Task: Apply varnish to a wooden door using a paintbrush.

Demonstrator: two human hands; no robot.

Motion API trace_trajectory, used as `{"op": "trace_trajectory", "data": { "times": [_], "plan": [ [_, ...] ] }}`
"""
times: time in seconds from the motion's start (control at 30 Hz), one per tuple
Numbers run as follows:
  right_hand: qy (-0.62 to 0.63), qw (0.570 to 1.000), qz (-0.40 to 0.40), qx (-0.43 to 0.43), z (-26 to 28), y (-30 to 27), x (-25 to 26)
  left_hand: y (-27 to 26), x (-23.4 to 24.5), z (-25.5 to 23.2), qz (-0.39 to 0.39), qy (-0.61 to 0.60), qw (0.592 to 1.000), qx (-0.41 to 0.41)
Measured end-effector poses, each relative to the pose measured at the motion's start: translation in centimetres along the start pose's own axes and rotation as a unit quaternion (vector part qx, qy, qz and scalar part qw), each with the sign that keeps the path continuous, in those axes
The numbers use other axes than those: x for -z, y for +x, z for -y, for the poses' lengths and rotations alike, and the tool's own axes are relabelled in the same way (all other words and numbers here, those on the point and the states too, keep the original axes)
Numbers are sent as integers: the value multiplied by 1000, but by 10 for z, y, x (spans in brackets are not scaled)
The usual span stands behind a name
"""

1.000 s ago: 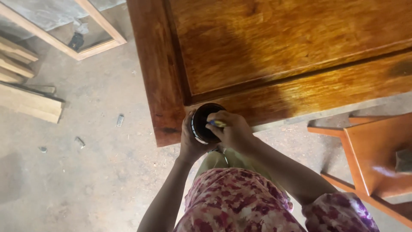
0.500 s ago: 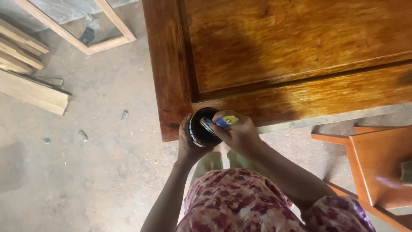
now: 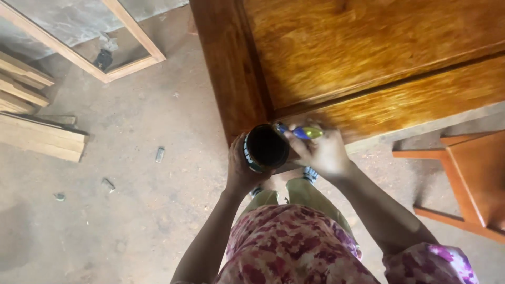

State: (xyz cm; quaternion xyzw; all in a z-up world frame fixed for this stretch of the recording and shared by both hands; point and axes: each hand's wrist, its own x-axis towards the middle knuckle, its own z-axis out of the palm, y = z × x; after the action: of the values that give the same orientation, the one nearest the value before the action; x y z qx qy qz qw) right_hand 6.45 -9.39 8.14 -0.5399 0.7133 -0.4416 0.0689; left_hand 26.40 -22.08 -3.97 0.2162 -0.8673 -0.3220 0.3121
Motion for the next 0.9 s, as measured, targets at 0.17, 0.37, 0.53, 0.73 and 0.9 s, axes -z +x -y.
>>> {"op": "trace_trajectory", "data": {
  "times": [0.17, 0.37, 0.53, 0.73, 0.9],
  "plan": [
    [-41, 997, -32, -50, 20, 0, -29, 0, 21, 30, 29, -8, 1000, 1],
    [32, 991, -106, -69, 21, -12, -56, 6, 40, 46, 65, -10, 998, -15],
    [152, 955, -219, -128, -29, -42, -52, 15, 54, 59, 52, -57, 996, -38],
    [247, 868, -303, -306, -95, -91, -68, 15, 72, 72, 59, -201, 977, 46],
    [208, 867, -241, -383, -125, -121, -73, 7, 89, 88, 36, -161, 983, 78]
  ]
}}
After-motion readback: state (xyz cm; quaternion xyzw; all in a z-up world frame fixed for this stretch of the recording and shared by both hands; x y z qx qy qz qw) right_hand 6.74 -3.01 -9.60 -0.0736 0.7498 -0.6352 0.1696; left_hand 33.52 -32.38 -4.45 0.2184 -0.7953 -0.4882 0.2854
